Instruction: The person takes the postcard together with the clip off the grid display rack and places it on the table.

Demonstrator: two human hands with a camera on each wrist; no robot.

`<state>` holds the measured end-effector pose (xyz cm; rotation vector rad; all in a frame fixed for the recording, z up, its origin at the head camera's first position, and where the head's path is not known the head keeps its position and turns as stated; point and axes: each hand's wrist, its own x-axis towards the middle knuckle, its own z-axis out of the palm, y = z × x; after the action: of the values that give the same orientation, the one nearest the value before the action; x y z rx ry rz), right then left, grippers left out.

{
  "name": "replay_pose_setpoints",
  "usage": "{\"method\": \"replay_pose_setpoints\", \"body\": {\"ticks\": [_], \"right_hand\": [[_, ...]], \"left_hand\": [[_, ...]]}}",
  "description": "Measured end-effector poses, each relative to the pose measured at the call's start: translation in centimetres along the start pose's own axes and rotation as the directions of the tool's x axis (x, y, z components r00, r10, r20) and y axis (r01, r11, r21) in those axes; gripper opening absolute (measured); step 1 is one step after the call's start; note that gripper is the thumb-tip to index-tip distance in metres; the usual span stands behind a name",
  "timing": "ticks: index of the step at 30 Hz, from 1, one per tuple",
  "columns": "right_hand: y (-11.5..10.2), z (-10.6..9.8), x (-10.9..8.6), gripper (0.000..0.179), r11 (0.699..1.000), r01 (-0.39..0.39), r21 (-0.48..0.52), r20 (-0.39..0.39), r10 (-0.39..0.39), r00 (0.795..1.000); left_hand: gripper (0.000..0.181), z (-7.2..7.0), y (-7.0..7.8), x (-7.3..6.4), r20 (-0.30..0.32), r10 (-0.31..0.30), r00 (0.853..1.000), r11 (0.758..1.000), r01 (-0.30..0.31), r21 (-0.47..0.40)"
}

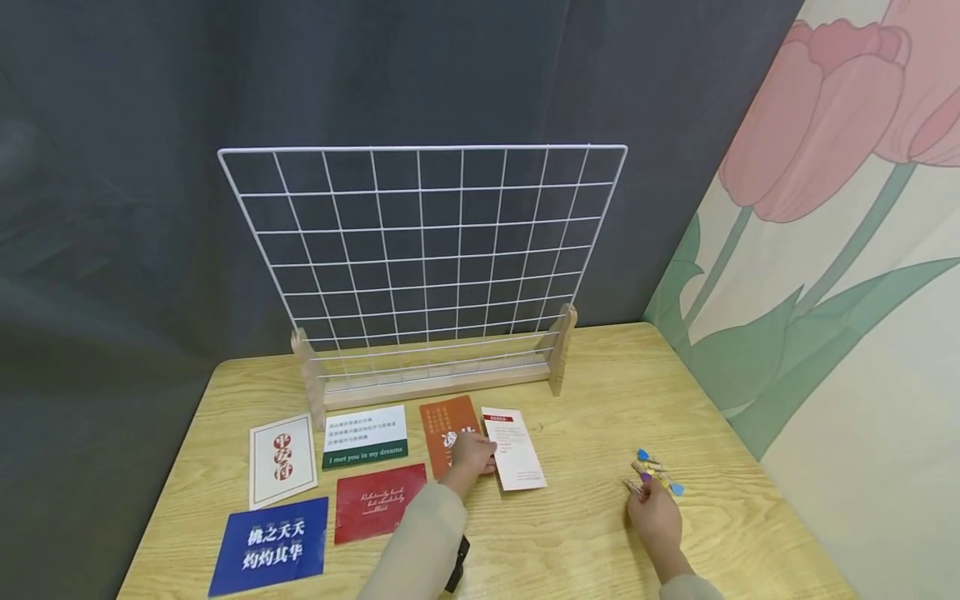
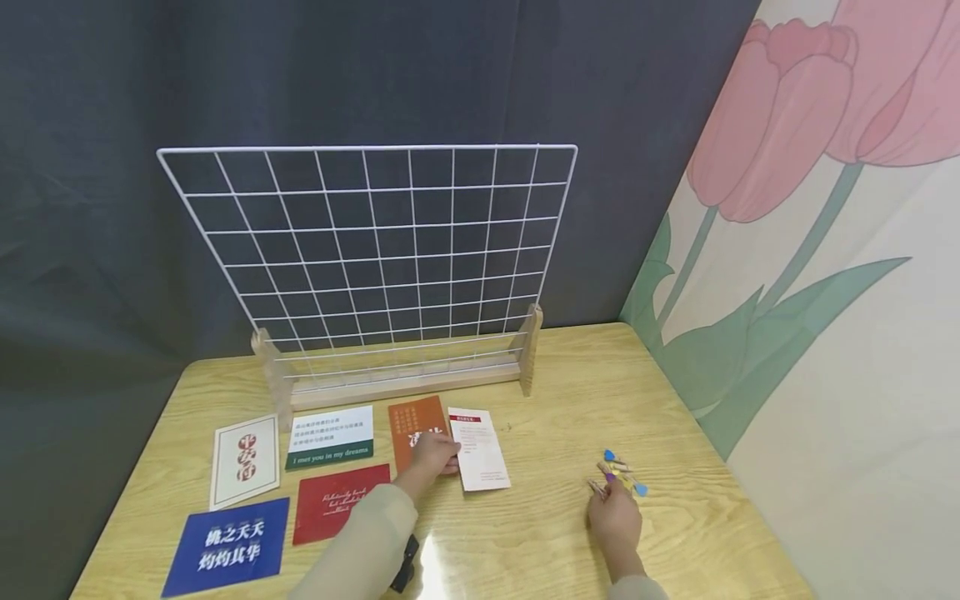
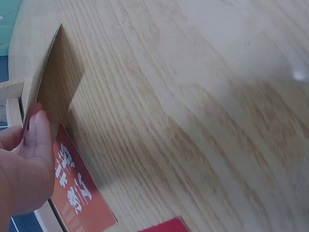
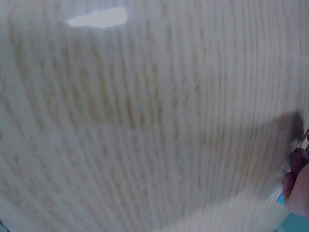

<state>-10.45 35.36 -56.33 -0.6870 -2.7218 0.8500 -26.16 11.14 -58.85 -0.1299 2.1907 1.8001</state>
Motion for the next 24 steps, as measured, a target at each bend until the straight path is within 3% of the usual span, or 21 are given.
{"method": "replay_pose_setpoints", "body": {"ticks": [3,5,6,7,8,9,11,12,14,15,16,18,19,24], "right_hand": [[0.3,-0.1,0.0,0.022,1.0,-0.005,0.006,0.006,0.005,1.0],[0.4,-0.1,0.0,0.022,1.0,-0.009,0.005,0.005,0.009,1.0],[0.5,-0.2,0.0,0.022,1.0,-0.01,0.004,0.007,0.01,1.0],[0.5,-0.2,0.0,0.022,1.0,-0.01,0.002,0.008,0.01,1.0],[0.6,-0.3,0.0,0.022,1.0,-0.012,-0.003,0.008,0.012,1.0],[0.6,-0.3,-0.1,0.022,1.0,-0.014,-0.008,0.008,0.014,1.0],[0.6,-0.4,-0.1,0.022,1.0,-0.019,-0.02,0.006,0.019,1.0],[0.6,-0.5,-0.1,0.022,0.999,-0.023,-0.031,0.002,0.023,1.0],[0.6,-0.6,-0.2,0.024,0.998,-0.033,-0.049,0.001,0.033,0.999],[0.7,-0.6,-0.2,0.024,0.998,-0.038,-0.057,0.0,0.038,0.999],[0.9,-0.5,-0.2,0.025,0.997,-0.042,-0.063,0.001,0.042,0.999],[1.2,-0.4,-0.2,0.024,0.996,-0.055,-0.075,0.002,0.056,0.998],[1.3,-0.4,-0.2,0.024,0.995,-0.061,-0.075,0.005,0.062,0.998],[1.4,-0.6,-0.6,0.028,0.993,-0.086,-0.082,0.006,0.087,0.996]], "left_hand": [[0.023,1.0,-3.1,2.5,0.022,0.012,1.0,0.998,-0.011,-0.059],[0.027,1.1,-3.2,2.5,0.019,-0.014,1.0,0.997,0.015,-0.082],[0.027,1.1,-3.0,2.4,0.016,-0.024,1.0,0.996,0.025,-0.084],[0.029,0.9,-2.1,1.7,0.01,-0.069,0.998,0.996,0.07,-0.061],[0.029,0.6,-0.9,0.6,0.003,-0.075,0.997,0.996,0.075,-0.042],[0.028,0.5,-1.4,0.7,0.012,-0.02,1.0,0.998,0.02,-0.056],[0.029,0.1,-0.5,-0.1,0.031,-0.015,0.999,0.999,0.017,-0.049],[0.032,0.1,-1.3,0.5,0.052,0.009,0.999,0.997,-0.005,-0.074],[0.036,-0.3,-0.3,-0.5,0.075,0.023,0.997,0.995,-0.015,-0.094],[0.039,-0.3,0.0,-0.6,0.09,0.001,0.996,0.994,0.009,-0.111],[0.04,-0.7,1.6,-1.8,0.09,-0.055,0.994,0.993,0.064,-0.097],[0.042,-1.0,2.7,-2.8,0.11,-0.061,0.992,0.991,0.074,-0.116],[0.043,-1.2,3.8,-3.6,0.112,-0.098,0.989,0.99,0.108,-0.093],[0.042,-1.7,4.0,-3.9,0.126,-0.095,0.987,0.991,0.106,-0.08]]}}
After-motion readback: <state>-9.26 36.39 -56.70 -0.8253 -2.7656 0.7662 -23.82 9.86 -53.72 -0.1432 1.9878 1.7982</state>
